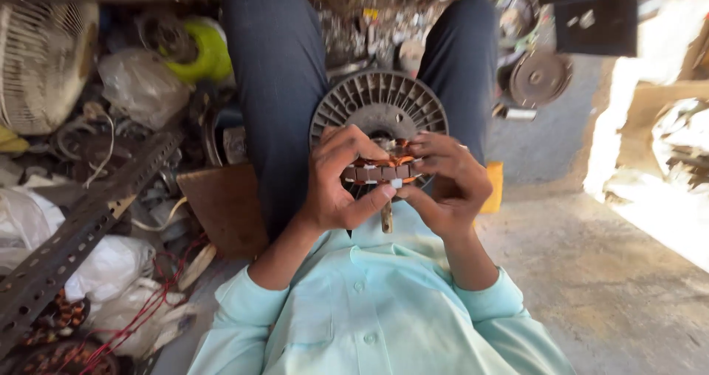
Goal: The recorder is rewiring or repairing the stator of an electric motor or fan, using wire and matches to prepare wire ends.
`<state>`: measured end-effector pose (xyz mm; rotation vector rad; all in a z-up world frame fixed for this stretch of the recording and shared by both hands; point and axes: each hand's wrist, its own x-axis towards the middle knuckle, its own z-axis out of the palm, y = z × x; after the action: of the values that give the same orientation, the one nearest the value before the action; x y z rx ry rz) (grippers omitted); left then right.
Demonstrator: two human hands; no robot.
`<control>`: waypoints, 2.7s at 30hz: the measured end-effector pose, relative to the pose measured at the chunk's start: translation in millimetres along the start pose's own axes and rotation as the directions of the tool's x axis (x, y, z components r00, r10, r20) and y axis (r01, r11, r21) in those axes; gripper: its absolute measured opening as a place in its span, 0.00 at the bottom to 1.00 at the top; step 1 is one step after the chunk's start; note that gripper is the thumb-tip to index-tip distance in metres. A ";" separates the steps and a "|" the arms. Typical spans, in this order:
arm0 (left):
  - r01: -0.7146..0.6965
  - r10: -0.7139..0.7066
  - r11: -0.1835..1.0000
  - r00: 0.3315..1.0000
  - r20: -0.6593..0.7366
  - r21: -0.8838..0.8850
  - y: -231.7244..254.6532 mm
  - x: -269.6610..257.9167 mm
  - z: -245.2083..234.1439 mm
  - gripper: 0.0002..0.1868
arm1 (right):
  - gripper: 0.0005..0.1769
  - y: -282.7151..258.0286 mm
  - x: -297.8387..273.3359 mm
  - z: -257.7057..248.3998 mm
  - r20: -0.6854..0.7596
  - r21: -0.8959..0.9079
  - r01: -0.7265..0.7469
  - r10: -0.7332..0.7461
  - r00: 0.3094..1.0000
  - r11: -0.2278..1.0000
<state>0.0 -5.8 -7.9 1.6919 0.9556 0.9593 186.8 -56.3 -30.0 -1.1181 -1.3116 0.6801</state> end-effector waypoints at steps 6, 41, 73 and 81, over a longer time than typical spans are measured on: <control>-0.119 0.138 0.975 0.986 -0.095 0.187 -18.1 -12.0 14.6 0.19 | 0.19 7.8 -28.1 3.3 -0.048 0.315 -0.232 0.260 0.964 0.920; -0.242 0.287 0.937 0.944 -0.162 0.251 -24.0 -12.4 15.0 0.22 | 0.23 3.7 -36.3 14.8 -0.386 0.311 -0.095 0.217 0.896 0.946; 0.021 0.026 0.892 0.995 -0.099 0.451 11.5 -67.2 -23.1 0.15 | 0.22 -60.1 69.3 -13.6 0.875 -0.308 0.625 -0.044 0.482 0.718; -0.071 0.081 0.813 0.997 0.009 0.577 -25.0 -63.5 13.0 0.18 | 0.23 -34.0 43.1 -30.5 0.747 -0.294 0.321 0.006 0.665 0.900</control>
<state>-17.2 -61.1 -46.1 2.2453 1.2897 0.7718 217.7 -37.4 21.3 -1.0555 -2.3216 0.7807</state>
